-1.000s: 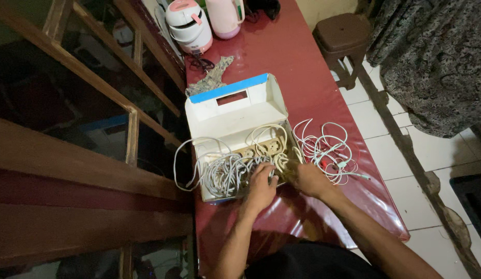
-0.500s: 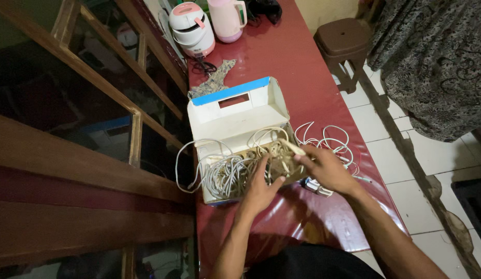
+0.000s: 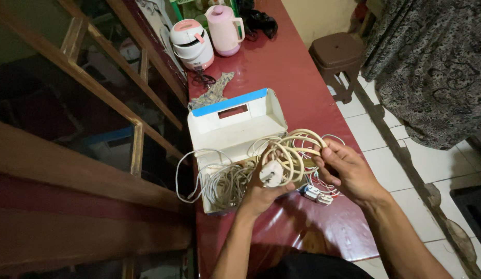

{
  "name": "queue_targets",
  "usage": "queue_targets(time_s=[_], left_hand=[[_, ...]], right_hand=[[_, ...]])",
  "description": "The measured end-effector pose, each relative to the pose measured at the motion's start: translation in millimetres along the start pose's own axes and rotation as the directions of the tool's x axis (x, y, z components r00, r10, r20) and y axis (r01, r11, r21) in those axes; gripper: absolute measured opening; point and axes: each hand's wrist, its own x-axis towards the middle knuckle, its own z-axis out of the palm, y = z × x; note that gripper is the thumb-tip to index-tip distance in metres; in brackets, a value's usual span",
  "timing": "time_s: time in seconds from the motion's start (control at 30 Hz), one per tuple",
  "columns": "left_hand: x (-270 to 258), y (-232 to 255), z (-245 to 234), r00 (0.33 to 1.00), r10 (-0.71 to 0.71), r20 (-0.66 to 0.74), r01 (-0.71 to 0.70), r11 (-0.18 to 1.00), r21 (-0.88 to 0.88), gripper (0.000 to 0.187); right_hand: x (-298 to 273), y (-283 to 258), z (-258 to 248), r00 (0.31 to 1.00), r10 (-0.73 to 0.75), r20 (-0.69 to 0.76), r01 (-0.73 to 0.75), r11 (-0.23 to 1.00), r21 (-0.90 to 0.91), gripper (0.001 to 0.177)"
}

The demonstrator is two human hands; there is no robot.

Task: The person opens a blue box on a table and removes a tangled mass of various cables and chargers. They proceed to untangle and separate the items, including red and white earphones, USB cables, and power adapters, placing them on the table surface.

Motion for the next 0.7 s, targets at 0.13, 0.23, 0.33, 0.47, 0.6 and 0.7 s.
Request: queue_targets(time_s=[0.13,0.23,0.33,0.47,0.6,0.7], left_hand=[[1,1,3,0.989,-0.007,-0.15,-0.005,0.996,-0.085,0.061],[2,20,3,0.983,0.057,-0.176,-0.063,0.998,-0.031,0.053],[0,53,-1,0.979,0.137,-0.15,-0.116,0.983,0.144,0.048],[16,84,7,0.936,0.346,-0.061,-0.334,0.93,0.155,0.037],[37,117,21,0.888,0.46,0.0,-0.419,0.809,0.411,0.056],[50,134,39,0.881,0.469,0.069,-0.405,0.669,0.624,0.064]], right_hand=[[-2,-3,3,1.0,-0.021,-0.014,0.019,0.991,-0.135,0.03],[-4,-6,8,0.995,-0.067,-0.068,0.05,0.972,-0.232,0.031],[-6,-9,13,0.975,-0.126,-0.184,0.066,0.952,-0.3,0.033],[-9,-21,17,0.963,-0.238,-0.131,0.174,0.91,-0.376,0.036],[-11,-45,37,0.908,-0.384,0.167,0.389,0.921,0.007,0.056],[-15,-57,52,0.868,-0.451,0.21,0.459,0.888,0.008,0.077]])
